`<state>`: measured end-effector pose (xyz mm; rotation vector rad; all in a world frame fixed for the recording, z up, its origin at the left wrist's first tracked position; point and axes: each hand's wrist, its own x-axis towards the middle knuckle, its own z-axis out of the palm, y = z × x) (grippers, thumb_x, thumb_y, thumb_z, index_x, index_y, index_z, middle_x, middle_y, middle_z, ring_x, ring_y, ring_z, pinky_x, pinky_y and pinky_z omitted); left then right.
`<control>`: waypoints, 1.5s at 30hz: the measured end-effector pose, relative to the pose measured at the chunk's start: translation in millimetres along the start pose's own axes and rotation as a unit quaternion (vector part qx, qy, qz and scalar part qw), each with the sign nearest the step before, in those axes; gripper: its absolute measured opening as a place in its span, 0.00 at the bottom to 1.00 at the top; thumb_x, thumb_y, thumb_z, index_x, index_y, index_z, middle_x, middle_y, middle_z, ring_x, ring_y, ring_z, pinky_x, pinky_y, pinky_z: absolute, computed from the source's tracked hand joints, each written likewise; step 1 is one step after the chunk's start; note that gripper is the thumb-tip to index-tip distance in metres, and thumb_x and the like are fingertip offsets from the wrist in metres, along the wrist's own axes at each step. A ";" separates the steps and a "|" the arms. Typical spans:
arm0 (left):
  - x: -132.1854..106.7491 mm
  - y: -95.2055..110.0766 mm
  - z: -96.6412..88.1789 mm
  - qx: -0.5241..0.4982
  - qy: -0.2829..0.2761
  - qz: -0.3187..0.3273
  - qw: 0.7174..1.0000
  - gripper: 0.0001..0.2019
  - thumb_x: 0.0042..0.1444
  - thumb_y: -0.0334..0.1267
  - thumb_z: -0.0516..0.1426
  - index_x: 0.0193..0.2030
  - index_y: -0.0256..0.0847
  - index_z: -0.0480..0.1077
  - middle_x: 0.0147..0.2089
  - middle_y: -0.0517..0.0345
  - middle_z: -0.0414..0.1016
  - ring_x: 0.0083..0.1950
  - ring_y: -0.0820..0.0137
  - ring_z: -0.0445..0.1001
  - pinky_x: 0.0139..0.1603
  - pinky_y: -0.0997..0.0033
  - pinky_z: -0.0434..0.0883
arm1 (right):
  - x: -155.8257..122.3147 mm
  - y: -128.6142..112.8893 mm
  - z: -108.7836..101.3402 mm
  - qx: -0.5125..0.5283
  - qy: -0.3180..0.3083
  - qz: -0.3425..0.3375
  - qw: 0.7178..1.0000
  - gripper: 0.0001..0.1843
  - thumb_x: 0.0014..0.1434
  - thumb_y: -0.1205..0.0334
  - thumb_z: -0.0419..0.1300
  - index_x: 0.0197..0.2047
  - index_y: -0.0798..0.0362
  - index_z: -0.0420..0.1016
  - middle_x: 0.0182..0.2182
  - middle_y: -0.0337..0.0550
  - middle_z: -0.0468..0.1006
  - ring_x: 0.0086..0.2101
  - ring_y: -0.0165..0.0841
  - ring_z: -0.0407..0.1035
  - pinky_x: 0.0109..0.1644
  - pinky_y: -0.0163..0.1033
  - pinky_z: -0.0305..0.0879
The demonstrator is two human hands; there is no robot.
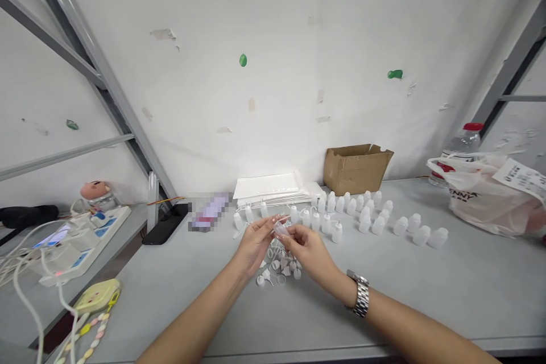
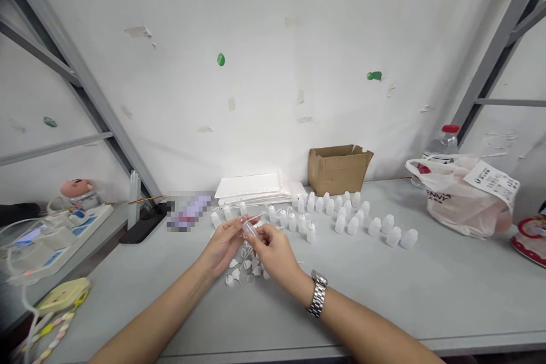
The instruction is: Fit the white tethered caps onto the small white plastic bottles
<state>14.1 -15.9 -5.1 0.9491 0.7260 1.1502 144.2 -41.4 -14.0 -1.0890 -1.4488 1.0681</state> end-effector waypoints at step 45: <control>-3.1 2.5 4.4 0.053 -0.038 0.022 0.998 0.16 0.48 0.48 0.58 0.35 0.36 0.76 0.43 0.48 0.77 0.48 0.60 0.71 0.52 0.63 0.61 | 9.3 -8.8 -19.2 0.306 -0.184 0.128 0.925 0.11 0.52 0.55 0.60 0.31 0.56 0.72 0.22 0.39 0.68 0.23 0.26 0.60 0.29 0.35 0.60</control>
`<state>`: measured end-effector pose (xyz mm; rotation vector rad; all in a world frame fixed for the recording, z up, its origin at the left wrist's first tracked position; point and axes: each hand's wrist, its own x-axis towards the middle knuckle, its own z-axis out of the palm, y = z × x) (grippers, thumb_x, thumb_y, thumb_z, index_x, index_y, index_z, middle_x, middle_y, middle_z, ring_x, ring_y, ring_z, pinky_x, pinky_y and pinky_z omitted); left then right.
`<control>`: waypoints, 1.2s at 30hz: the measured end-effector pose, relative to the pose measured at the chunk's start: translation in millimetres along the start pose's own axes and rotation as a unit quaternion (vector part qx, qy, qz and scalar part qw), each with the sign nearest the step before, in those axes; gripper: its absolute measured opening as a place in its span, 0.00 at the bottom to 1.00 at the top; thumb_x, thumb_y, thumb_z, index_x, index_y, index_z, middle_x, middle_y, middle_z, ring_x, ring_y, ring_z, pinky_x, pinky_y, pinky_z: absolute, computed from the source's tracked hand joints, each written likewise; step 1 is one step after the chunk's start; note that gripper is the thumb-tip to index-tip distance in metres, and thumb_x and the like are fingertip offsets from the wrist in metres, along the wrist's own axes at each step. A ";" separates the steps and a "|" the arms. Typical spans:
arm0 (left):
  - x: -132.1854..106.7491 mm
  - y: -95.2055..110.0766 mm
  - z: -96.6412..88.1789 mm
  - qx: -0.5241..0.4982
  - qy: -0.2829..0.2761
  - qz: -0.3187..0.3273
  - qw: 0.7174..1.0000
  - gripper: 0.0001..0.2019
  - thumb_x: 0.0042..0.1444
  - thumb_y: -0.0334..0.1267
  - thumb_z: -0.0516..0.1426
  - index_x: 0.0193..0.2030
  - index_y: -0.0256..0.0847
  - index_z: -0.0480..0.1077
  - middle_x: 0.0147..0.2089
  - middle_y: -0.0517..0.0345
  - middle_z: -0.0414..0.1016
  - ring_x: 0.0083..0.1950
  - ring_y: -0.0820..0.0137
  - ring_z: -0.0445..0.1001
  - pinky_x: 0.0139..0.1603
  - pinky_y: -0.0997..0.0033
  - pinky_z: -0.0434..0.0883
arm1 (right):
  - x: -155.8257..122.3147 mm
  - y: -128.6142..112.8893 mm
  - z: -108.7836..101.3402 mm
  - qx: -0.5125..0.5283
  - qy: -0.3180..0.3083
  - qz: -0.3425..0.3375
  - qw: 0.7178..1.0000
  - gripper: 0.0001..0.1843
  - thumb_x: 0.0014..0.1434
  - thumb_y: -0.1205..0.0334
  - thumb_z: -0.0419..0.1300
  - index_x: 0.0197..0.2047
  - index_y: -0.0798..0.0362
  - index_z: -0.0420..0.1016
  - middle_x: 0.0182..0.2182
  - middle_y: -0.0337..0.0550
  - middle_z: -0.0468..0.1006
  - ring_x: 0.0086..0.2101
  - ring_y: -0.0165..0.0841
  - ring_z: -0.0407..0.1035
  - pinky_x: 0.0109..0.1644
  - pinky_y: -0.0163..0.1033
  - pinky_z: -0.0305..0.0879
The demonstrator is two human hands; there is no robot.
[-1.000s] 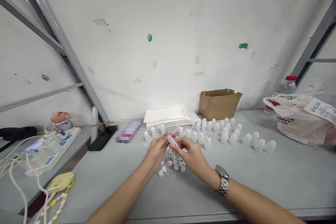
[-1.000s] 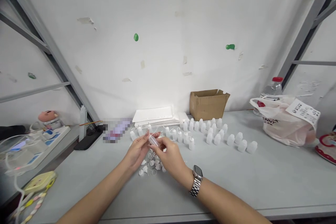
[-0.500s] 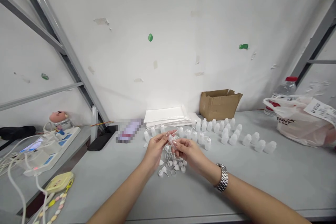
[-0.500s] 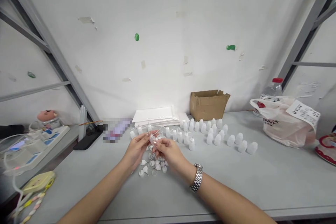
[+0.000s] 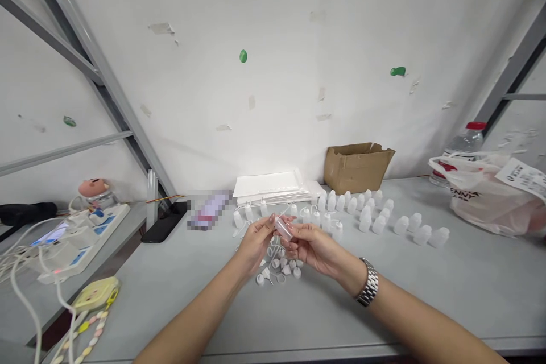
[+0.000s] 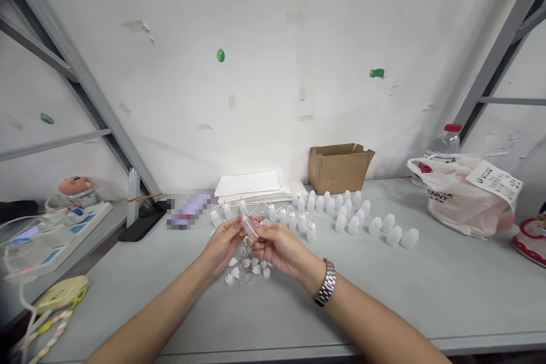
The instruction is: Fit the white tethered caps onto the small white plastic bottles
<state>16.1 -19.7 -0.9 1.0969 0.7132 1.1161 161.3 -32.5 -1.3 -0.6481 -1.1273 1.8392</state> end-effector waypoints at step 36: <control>2.3 -1.8 -1.4 -0.058 0.053 0.009 0.997 0.16 0.49 0.46 0.59 0.38 0.36 0.76 0.43 0.47 0.77 0.49 0.61 0.71 0.53 0.63 0.61 | 5.2 8.7 3.0 -0.238 0.166 -0.119 0.949 0.15 0.49 0.52 0.62 0.33 0.55 0.71 0.24 0.38 0.72 0.26 0.29 0.64 0.30 0.35 0.61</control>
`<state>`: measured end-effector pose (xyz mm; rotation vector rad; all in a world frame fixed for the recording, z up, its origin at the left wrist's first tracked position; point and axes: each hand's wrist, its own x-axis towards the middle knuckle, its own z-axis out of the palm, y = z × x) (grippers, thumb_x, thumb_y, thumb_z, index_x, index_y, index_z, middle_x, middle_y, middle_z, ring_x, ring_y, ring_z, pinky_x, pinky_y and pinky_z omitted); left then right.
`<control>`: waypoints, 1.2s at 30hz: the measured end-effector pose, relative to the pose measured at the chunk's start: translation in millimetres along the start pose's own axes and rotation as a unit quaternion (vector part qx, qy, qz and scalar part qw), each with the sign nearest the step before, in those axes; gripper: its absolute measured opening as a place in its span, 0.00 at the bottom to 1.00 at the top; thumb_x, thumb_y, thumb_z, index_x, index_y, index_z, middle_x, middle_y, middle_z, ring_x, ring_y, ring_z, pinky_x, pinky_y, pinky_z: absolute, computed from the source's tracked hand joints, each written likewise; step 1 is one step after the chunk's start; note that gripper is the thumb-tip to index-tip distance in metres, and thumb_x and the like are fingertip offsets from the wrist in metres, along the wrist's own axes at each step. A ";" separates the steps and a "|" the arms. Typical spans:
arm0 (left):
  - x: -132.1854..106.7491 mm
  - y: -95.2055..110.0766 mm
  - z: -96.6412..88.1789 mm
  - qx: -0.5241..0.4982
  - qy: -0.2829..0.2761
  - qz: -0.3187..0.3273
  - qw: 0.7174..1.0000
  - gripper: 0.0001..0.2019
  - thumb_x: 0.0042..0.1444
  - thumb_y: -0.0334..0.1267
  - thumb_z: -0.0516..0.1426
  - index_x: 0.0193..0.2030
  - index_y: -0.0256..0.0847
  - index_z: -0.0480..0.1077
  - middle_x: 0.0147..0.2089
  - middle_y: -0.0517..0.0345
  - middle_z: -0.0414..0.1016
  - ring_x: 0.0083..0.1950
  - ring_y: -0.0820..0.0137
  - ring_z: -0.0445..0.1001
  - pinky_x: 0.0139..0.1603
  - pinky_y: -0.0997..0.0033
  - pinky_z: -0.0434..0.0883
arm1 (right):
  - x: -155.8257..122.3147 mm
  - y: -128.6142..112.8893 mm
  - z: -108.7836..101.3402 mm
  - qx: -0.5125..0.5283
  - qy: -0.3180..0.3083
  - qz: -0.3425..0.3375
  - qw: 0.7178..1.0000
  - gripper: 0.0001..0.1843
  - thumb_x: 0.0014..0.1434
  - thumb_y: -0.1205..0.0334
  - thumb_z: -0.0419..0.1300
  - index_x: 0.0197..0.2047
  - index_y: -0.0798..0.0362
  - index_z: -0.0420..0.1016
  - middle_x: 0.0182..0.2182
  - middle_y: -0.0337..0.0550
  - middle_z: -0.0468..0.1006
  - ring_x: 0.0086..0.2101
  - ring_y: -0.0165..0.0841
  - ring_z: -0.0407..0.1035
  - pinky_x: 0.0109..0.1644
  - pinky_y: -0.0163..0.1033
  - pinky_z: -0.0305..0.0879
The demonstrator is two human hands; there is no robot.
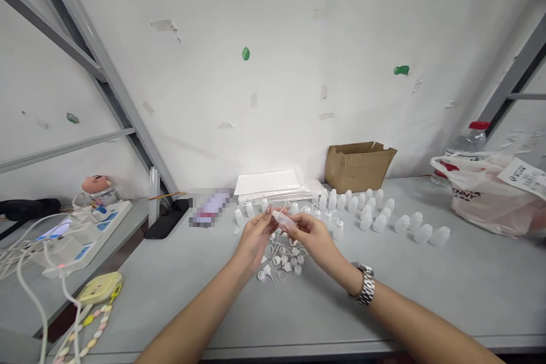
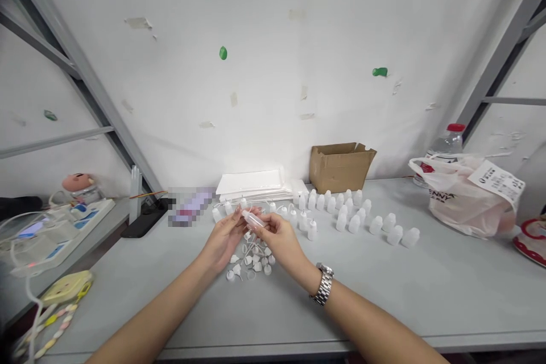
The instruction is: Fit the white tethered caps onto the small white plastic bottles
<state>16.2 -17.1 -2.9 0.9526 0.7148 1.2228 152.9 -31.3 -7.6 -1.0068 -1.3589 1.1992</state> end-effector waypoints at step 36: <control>-9.3 9.0 3.6 -0.060 -0.023 -0.051 0.997 0.10 0.52 0.39 0.57 0.38 0.37 0.75 0.50 0.49 0.74 0.57 0.60 0.65 0.55 0.64 0.62 | -12.8 10.5 1.6 -0.345 0.055 -0.374 0.859 0.10 0.60 0.67 0.51 0.46 0.55 0.64 0.32 0.46 0.72 0.31 0.34 0.66 0.35 0.41 0.67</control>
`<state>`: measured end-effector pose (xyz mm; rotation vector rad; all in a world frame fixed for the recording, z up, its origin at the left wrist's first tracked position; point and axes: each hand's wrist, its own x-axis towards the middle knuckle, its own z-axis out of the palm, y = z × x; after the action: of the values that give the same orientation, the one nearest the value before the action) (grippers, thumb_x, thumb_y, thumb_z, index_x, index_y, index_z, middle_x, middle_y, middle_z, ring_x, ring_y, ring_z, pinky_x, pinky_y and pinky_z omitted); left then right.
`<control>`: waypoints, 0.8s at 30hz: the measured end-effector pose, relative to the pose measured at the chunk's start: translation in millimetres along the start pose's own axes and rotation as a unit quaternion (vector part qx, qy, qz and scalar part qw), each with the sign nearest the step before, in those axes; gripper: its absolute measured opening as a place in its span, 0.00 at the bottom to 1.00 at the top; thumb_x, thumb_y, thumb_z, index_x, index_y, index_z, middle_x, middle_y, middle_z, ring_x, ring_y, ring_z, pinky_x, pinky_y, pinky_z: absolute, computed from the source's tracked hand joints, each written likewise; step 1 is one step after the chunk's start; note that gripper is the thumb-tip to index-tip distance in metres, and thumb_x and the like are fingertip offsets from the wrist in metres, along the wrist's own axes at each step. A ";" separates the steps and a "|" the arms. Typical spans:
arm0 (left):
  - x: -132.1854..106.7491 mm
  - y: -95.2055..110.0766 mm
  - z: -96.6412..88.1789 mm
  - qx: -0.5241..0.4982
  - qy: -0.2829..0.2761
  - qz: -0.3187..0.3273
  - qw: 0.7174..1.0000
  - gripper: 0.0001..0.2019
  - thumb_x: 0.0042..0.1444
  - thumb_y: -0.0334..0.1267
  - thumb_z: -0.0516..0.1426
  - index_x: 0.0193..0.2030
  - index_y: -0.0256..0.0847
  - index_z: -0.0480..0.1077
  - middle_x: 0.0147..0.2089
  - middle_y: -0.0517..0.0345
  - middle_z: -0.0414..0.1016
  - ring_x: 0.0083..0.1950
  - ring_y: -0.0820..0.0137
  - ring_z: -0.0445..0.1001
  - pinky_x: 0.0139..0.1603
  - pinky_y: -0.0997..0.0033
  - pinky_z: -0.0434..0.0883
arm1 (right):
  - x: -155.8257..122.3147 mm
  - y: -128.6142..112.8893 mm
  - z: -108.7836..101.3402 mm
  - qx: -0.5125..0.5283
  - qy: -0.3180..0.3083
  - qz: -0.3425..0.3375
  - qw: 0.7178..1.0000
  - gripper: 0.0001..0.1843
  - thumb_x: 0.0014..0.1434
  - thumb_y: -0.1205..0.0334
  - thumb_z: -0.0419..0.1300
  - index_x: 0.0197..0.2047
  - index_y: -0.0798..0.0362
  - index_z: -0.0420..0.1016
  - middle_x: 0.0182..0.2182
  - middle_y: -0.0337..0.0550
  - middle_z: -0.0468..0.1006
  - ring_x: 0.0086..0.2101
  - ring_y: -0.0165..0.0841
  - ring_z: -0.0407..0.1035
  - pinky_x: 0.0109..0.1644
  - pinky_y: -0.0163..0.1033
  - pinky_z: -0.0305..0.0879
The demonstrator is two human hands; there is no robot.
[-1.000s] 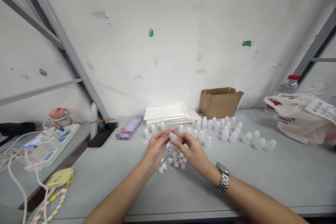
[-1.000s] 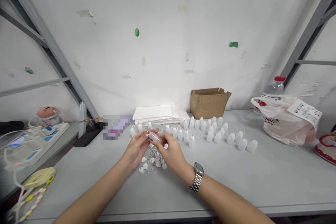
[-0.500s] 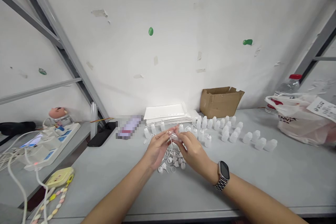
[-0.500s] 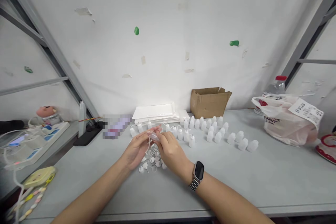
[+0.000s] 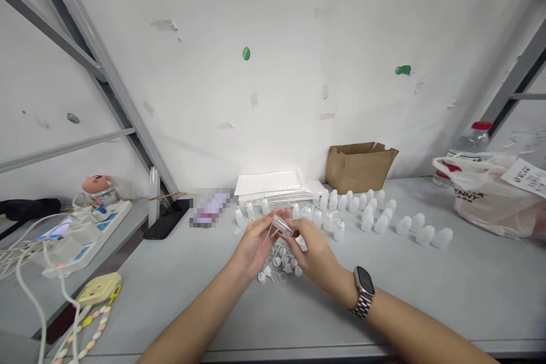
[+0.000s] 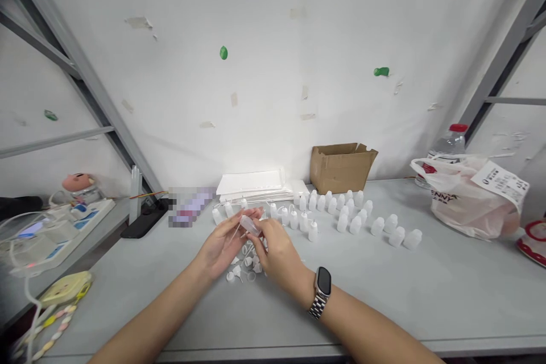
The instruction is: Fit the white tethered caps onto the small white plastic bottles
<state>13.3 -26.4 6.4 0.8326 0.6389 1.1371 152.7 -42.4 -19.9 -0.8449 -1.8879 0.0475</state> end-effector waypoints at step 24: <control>-4.4 -3.6 9.2 0.018 0.060 0.009 0.998 0.12 0.50 0.43 0.58 0.35 0.35 0.76 0.42 0.48 0.78 0.54 0.61 0.69 0.57 0.64 0.60 | -1.6 4.7 5.1 -0.153 0.023 -0.146 0.977 0.17 0.59 0.74 0.49 0.52 0.59 0.61 0.32 0.51 0.73 0.34 0.38 0.67 0.33 0.44 0.68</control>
<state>21.1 -33.5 8.6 0.8071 0.7540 1.2007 151.4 -38.1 -25.4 -0.7536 -1.9859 -0.4500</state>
